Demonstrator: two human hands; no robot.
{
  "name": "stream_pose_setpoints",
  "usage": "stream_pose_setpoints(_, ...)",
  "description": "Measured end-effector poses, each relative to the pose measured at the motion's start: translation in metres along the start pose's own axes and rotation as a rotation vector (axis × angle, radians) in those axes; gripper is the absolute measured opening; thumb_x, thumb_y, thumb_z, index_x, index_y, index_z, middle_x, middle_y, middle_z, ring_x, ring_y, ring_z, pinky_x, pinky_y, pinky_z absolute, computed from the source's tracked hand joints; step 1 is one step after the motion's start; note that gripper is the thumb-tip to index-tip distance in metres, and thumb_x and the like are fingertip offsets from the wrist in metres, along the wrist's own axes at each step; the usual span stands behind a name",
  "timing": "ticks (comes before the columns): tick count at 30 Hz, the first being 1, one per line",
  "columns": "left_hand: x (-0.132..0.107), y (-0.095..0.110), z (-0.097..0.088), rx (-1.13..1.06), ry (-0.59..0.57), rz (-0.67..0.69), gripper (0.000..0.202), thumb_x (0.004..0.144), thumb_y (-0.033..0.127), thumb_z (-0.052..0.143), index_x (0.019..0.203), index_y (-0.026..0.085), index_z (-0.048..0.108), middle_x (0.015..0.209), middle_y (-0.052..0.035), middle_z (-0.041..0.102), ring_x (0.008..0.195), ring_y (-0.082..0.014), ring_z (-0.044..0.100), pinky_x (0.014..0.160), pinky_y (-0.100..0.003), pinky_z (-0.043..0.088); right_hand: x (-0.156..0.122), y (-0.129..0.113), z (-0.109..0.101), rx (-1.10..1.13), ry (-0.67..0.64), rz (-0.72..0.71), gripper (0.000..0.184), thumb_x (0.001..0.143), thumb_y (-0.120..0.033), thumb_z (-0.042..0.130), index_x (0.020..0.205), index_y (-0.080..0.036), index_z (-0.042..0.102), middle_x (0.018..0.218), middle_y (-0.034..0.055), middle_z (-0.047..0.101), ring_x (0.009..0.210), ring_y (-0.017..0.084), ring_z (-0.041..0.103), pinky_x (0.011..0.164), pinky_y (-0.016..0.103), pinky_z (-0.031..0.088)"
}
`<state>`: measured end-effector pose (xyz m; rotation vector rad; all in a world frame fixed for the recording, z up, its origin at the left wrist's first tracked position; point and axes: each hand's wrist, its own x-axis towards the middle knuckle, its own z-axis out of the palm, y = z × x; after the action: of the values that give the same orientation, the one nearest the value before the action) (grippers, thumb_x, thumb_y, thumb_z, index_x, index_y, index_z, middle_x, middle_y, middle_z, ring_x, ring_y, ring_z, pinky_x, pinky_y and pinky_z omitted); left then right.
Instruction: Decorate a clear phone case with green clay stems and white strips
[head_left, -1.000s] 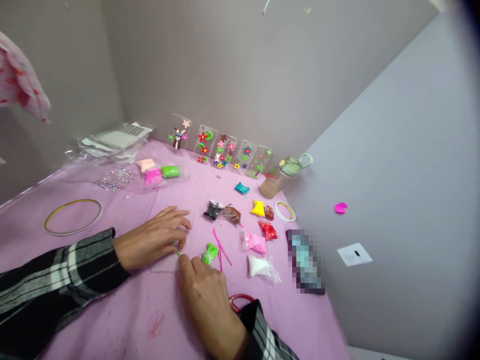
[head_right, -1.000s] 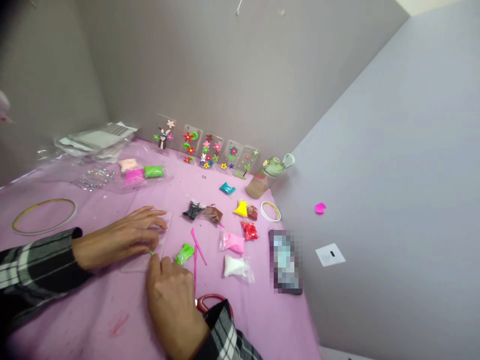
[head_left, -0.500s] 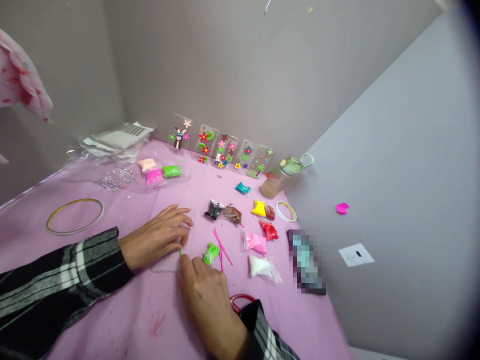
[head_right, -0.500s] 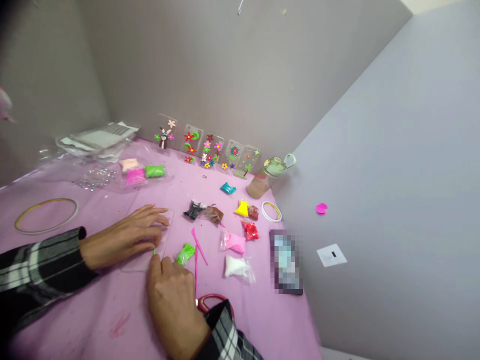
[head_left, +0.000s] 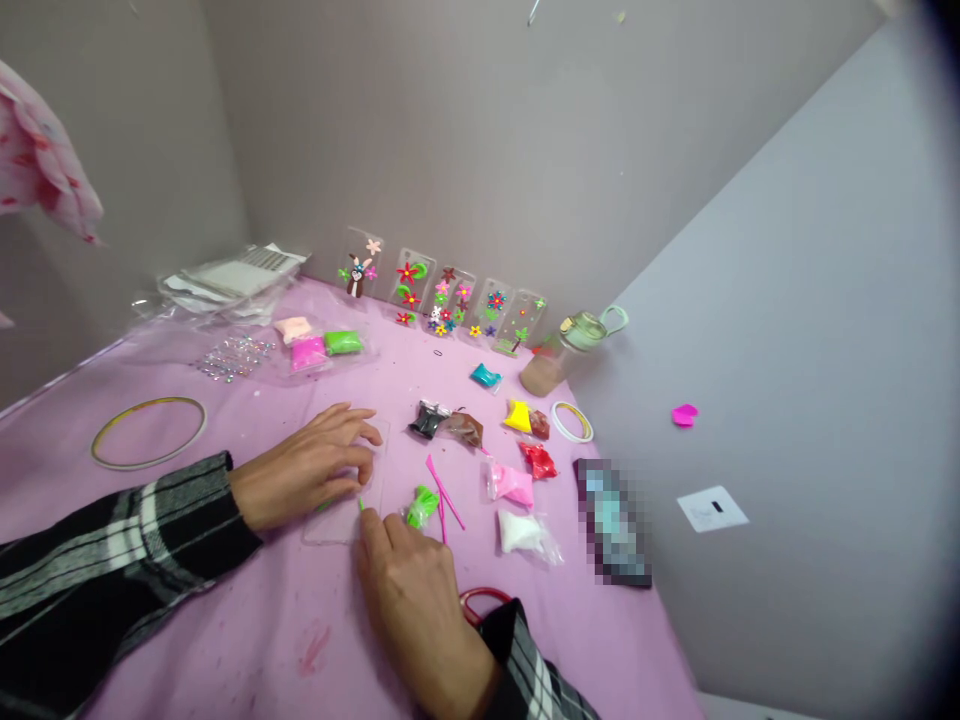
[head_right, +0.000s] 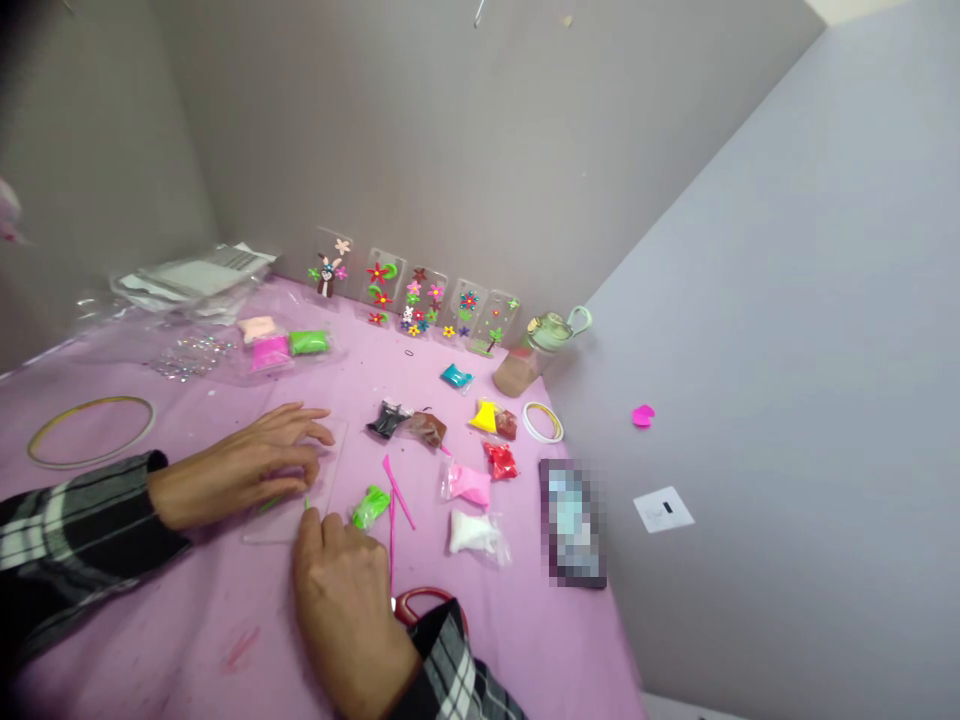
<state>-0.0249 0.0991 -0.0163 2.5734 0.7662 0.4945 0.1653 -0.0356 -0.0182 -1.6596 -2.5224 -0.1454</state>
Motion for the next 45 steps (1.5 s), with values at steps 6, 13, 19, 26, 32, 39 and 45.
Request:
stream_pose_setpoints(6, -0.001, 0.002, 0.014, -0.006, 0.037, -0.014, 0.012, 0.088, 0.015, 0.070, 0.086, 0.026, 0.068, 0.131, -0.0024, 0.067, 0.150, -0.0296, 0.042, 0.129, -0.055, 0.021, 0.001, 0.000, -0.002, 0.015, -0.010, 0.008, 0.020, 0.096, -0.011, 0.063, 0.111, -0.020, 0.053, 0.083, 0.0001, 0.067, 0.062, 0.021, 0.068, 0.048, 0.030, 0.050)
stream_pose_setpoints(13, -0.002, -0.001, 0.018, -0.006, 0.046, -0.015, 0.015, 0.086, 0.011, 0.071, 0.085, 0.026, 0.067, 0.131, -0.0018, 0.067, 0.150, -0.0290, 0.041, 0.129, -0.055, 0.020, -0.001, -0.002, 0.000, 0.020, -0.003, -0.002, 0.022, 0.096, -0.011, 0.061, 0.115, -0.019, 0.053, 0.084, 0.0005, 0.067, 0.063, 0.021, 0.068, 0.049, 0.031, 0.052)
stream_pose_setpoints(19, -0.001, 0.000, 0.019, -0.005, 0.042, -0.016, 0.016, 0.085, 0.011, 0.072, 0.085, 0.026, 0.067, 0.131, -0.0018, 0.067, 0.150, -0.0289, 0.041, 0.129, -0.055, 0.019, -0.002, 0.000, 0.003, 0.005, 0.017, -0.005, 0.034, 0.095, -0.012, 0.062, 0.126, -0.015, 0.049, 0.086, 0.0015, 0.067, 0.065, 0.022, 0.069, 0.050, 0.032, 0.054)
stream_pose_setpoints(26, 0.000, -0.001, 0.019, -0.006, 0.048, -0.013, 0.017, 0.084, 0.009, 0.071, 0.083, 0.025, 0.066, 0.130, -0.0021, 0.067, 0.150, -0.0289, 0.040, 0.128, -0.056, 0.019, -0.003, 0.000, 0.006, -0.001, 0.035, -0.008, 0.029, 0.096, -0.012, 0.062, 0.122, -0.016, 0.051, 0.085, 0.0019, 0.068, 0.064, 0.021, 0.069, 0.050, 0.030, 0.053)
stream_pose_setpoints(32, 0.000, -0.001, 0.019, -0.007, 0.047, -0.010, 0.017, 0.083, 0.009, 0.072, 0.081, 0.025, 0.065, 0.128, -0.0019, 0.068, 0.150, -0.0288, 0.042, 0.128, -0.055, 0.020, -0.002, 0.000, 0.001, 0.001, 0.018, -0.001, 0.024, 0.095, -0.011, 0.062, 0.116, -0.018, 0.053, 0.083, 0.0010, 0.067, 0.062, 0.021, 0.068, 0.049, 0.030, 0.051)
stream_pose_setpoints(39, 0.000, -0.004, 0.019, -0.006, 0.056, 0.002, 0.013, 0.089, 0.015, 0.070, 0.081, 0.026, 0.068, 0.127, -0.0016, 0.069, 0.149, -0.0279, 0.043, 0.128, -0.053, 0.020, -0.003, -0.002, 0.000, -0.007, 0.024, 0.009, 0.023, 0.094, -0.011, 0.065, 0.111, -0.019, 0.052, 0.083, 0.0008, 0.068, 0.062, 0.021, 0.068, 0.049, 0.030, 0.051)
stream_pose_setpoints(45, 0.000, -0.006, 0.018, 0.000, 0.060, 0.005, 0.014, 0.090, 0.014, 0.067, 0.085, 0.027, 0.070, 0.127, -0.0016, 0.068, 0.149, -0.0280, 0.042, 0.128, -0.055, 0.020, -0.002, -0.001, 0.001, -0.006, 0.027, 0.006, 0.026, 0.092, -0.012, 0.068, 0.110, -0.020, 0.051, 0.083, -0.0002, 0.068, 0.061, 0.022, 0.068, 0.047, 0.031, 0.052)
